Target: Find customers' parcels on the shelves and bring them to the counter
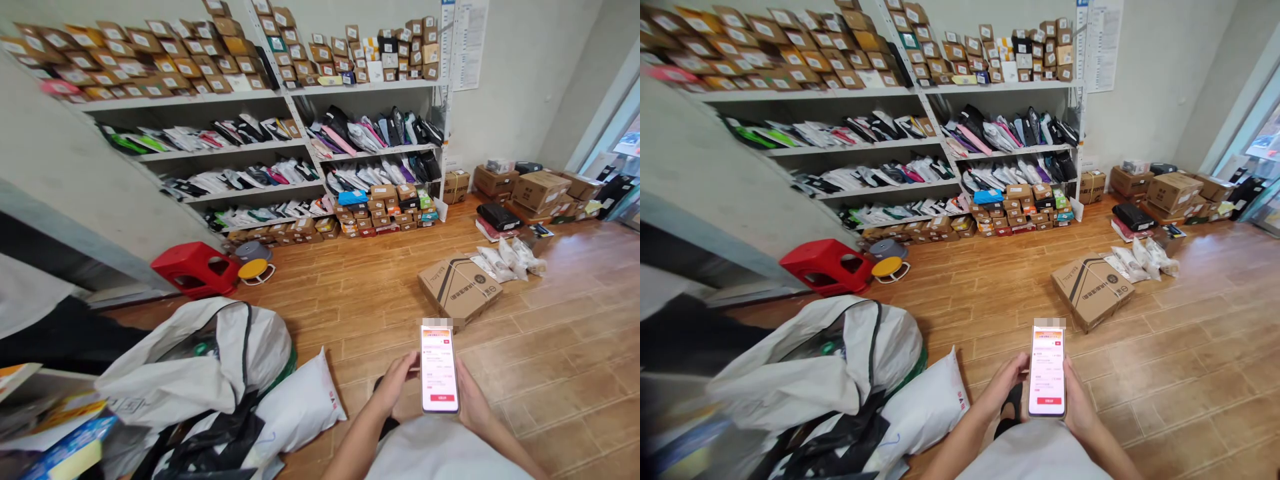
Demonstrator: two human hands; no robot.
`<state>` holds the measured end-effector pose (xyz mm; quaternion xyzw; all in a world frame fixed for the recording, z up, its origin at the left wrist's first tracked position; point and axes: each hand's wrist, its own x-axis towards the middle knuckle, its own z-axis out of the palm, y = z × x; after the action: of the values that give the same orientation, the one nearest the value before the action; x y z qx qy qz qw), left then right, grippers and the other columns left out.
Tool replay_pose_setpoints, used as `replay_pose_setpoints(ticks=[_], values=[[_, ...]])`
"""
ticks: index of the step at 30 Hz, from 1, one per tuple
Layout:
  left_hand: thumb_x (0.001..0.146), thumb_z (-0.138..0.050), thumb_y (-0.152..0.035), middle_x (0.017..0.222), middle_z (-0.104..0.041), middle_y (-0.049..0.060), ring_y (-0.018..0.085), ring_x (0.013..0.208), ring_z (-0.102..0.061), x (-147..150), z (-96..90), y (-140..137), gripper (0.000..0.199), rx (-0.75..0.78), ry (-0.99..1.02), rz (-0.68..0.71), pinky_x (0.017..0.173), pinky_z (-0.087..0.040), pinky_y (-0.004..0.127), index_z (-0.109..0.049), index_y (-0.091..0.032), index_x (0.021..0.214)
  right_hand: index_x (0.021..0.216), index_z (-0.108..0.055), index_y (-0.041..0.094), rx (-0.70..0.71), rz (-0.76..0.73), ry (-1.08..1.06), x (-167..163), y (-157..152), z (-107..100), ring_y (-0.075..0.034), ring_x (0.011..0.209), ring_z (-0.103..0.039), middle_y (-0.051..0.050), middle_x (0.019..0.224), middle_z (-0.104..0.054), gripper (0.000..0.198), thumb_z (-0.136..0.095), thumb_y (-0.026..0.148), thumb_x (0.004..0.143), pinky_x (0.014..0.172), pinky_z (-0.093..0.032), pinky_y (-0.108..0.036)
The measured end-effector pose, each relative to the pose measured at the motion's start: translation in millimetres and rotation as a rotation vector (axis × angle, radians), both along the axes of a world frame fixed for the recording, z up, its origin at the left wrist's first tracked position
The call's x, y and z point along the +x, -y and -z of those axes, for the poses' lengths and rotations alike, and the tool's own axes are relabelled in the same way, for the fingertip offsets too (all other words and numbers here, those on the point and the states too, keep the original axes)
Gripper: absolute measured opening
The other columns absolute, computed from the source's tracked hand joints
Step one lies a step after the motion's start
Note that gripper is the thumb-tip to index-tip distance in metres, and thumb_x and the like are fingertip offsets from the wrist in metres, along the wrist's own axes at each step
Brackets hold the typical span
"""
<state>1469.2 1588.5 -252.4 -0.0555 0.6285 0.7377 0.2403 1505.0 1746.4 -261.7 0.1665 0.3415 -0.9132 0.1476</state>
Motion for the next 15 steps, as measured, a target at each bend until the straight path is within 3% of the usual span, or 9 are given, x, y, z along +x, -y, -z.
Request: replay_pose_setpoints(ticks=[5,9,15], values=[[0.07,-0.063,-0.081,0.111,-0.075,0.011,0.03,0.109,-0.063,4,-10.2,3,0.069,-0.057,-0.035,-0.027,0.101,-0.046,0.041,-0.078,-0.019,0.098,0.106,-0.077,0.022,-0.03,-0.06,0.028,3,-2,6,-0.034,0.104,-0.071,-0.01,0.109,-0.08,0.055,-0.08,0.064,0.071,0.099,-0.051,-0.048],[0.068,-0.063,-0.08,0.098,-0.076,0.01,0.028,0.099,-0.063,1,-4.3,7,0.066,-0.1,-0.064,0.003,0.095,-0.047,0.039,-0.077,-0.018,0.087,0.102,-0.077,0.023,0.021,-0.043,0.032,5,2,13,-0.029,0.096,-0.073,-0.006,0.098,-0.081,0.051,-0.075,0.067,0.075,0.092,-0.053,-0.041],[0.073,-0.06,-0.072,0.078,-0.07,0.005,0.024,0.084,-0.061,0,6.3,14,0.055,-0.181,-0.056,-0.017,0.081,-0.046,0.034,-0.071,-0.019,0.072,0.11,-0.073,0.019,0.059,-0.084,0.02,6,10,22,-0.03,0.087,-0.074,-0.01,0.098,-0.08,0.062,-0.068,0.071,0.079,0.086,-0.055,-0.043]])
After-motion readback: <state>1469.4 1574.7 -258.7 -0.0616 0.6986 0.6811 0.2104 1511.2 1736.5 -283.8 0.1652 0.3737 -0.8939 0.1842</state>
